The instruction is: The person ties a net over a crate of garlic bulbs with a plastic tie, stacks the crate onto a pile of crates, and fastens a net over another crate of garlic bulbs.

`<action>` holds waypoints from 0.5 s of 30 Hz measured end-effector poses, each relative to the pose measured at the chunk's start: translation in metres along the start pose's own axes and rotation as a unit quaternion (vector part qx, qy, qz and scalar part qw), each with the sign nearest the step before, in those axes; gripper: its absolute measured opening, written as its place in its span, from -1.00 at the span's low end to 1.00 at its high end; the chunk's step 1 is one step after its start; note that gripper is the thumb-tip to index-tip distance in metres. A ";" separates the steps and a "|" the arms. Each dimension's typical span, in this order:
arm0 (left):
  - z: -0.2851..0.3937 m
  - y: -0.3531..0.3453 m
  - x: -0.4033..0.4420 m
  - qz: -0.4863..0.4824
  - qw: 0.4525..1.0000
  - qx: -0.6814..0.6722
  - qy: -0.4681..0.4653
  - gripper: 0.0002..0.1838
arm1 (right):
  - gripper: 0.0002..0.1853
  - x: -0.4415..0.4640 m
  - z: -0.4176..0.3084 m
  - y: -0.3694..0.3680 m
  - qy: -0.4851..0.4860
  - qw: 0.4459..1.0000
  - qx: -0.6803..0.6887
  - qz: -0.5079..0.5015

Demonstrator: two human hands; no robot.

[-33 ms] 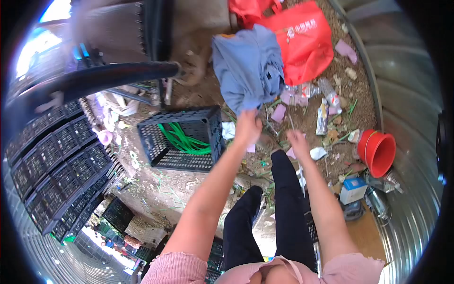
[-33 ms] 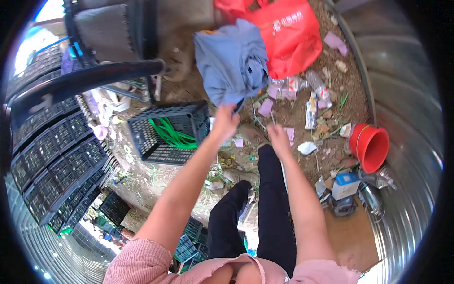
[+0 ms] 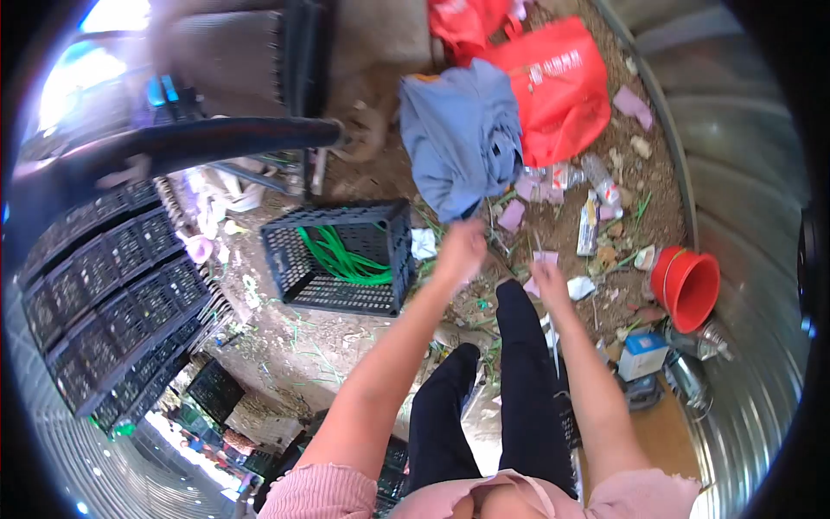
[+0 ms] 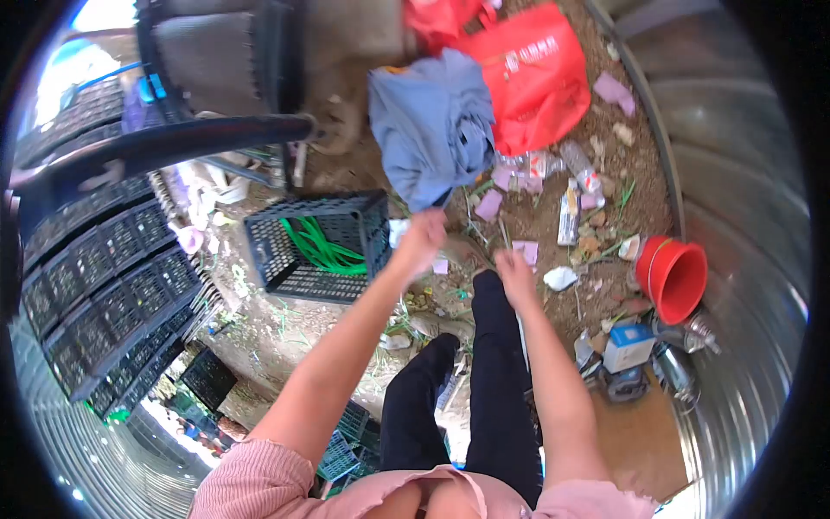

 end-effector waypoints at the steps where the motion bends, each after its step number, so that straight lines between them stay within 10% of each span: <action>1: 0.011 -0.007 -0.022 -0.014 0.998 -0.046 -0.043 -0.74 | -0.77 -0.009 0.022 0.001 0.020 1.000 0.012 -0.015; 5: 0.181 0.085 -0.242 -0.130 0.983 -0.126 0.010 -0.78 | -0.88 -0.173 -0.219 0.043 0.062 0.989 0.123 -0.051; 9: 0.336 0.261 -0.417 0.079 0.969 -0.094 -0.216 -0.74 | -0.91 -0.273 -0.490 0.094 0.167 0.948 0.270 -0.036; 11: 0.378 0.358 -0.532 0.209 0.943 -0.121 -0.230 -0.82 | -0.83 -0.353 -0.631 0.145 0.442 0.846 0.299 -0.009; 13: 0.408 0.441 -0.688 0.477 0.825 0.011 -0.301 -0.70 | -0.65 -0.461 -0.744 0.165 0.631 0.703 0.326 -0.031; 14: 0.432 0.457 -0.771 0.621 0.673 0.156 -0.370 -0.81 | -0.67 -0.519 -0.792 0.159 0.717 0.641 0.247 -0.122; 15: 0.452 0.462 -0.826 0.595 0.676 0.099 -0.423 -0.77 | -0.65 -0.577 -0.831 0.151 0.778 0.561 0.172 -0.226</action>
Point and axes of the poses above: each hand's wrist, its own x-axis towards the middle knuckle, its own y-axis out of the back of the hand, z = x × y, the point moved 10 cm from there along x, towards the middle knuckle, and after that the axes turned 3 degrees about y, right-handed, at the moved point
